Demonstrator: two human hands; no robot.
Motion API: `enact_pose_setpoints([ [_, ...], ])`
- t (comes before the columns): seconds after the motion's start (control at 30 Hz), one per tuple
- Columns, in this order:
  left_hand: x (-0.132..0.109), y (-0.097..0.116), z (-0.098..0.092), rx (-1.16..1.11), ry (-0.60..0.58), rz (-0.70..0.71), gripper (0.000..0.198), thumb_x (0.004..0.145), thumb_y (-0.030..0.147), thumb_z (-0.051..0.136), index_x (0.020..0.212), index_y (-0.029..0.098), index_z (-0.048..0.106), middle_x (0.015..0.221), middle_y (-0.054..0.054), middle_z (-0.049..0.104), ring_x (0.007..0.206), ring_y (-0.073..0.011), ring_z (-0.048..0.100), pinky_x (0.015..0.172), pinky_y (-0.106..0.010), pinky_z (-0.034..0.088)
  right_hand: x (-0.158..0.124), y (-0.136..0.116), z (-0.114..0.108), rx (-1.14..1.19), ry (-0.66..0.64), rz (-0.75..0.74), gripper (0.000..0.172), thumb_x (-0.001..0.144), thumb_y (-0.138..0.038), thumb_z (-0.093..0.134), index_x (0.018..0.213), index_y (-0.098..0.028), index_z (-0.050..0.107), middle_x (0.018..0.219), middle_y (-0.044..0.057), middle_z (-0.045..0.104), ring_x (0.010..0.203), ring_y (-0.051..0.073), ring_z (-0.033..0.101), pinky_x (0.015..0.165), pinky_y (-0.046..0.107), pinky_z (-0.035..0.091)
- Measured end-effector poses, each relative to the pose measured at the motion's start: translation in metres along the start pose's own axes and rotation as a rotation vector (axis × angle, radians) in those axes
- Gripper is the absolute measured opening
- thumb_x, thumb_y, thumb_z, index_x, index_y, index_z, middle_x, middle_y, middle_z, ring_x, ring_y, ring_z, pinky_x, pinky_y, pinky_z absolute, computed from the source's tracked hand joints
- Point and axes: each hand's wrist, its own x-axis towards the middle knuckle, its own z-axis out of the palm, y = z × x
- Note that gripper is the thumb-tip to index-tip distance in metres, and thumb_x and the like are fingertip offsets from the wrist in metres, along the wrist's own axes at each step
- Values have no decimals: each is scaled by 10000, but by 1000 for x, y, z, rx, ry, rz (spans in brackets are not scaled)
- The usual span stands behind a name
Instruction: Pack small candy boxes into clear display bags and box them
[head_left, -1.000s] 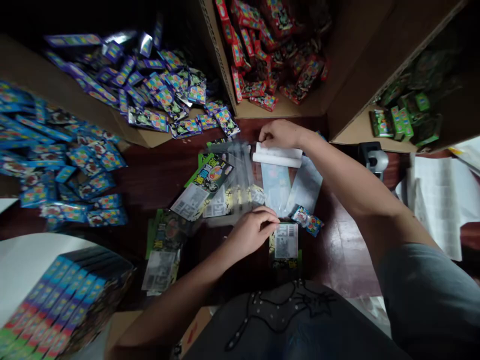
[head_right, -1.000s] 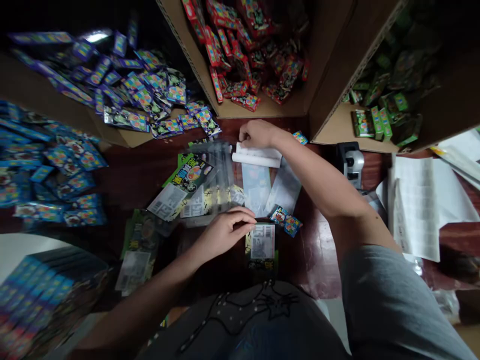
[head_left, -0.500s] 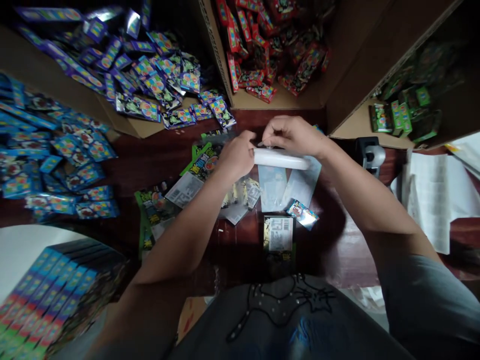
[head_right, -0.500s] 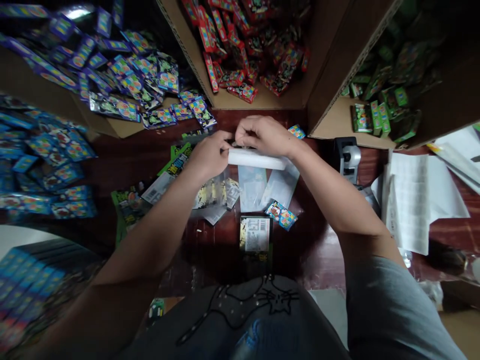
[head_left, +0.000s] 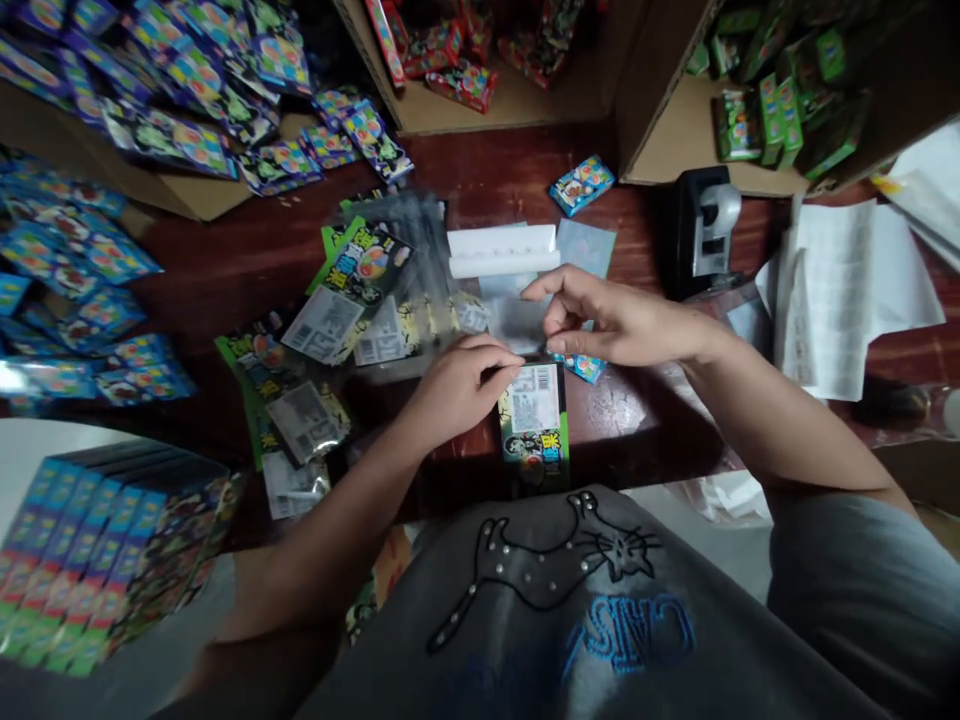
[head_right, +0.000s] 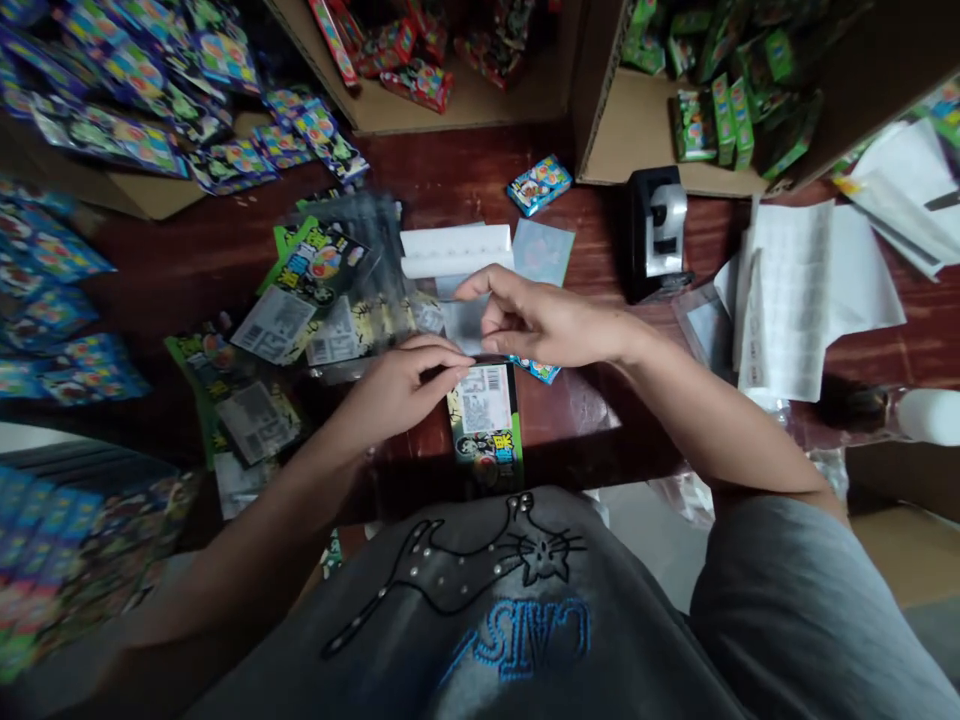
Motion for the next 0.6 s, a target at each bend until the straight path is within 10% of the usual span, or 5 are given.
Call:
enact_pose_setpoints([
  [0.23,-10,20,-6,-197,-8,-106,202,949,337,686,1058,228,818,1082,-70,848,961,-233,786,903,-367,609,1,-2,23,-273,-78,26,660,931,-196,690,1537,-249,433,993,1,717,821,159,642,753,291,510],
  [0.6,-15,26,-1,-393,22,-125,169,885,377,768,928,214,772,972,-69,825,890,-216,769,840,-360,615,-32,-9,76,-636,328,-2,739,1059,-236,591,1729,-294,284,1121,35,811,1050,289,609,1094,531,364],
])
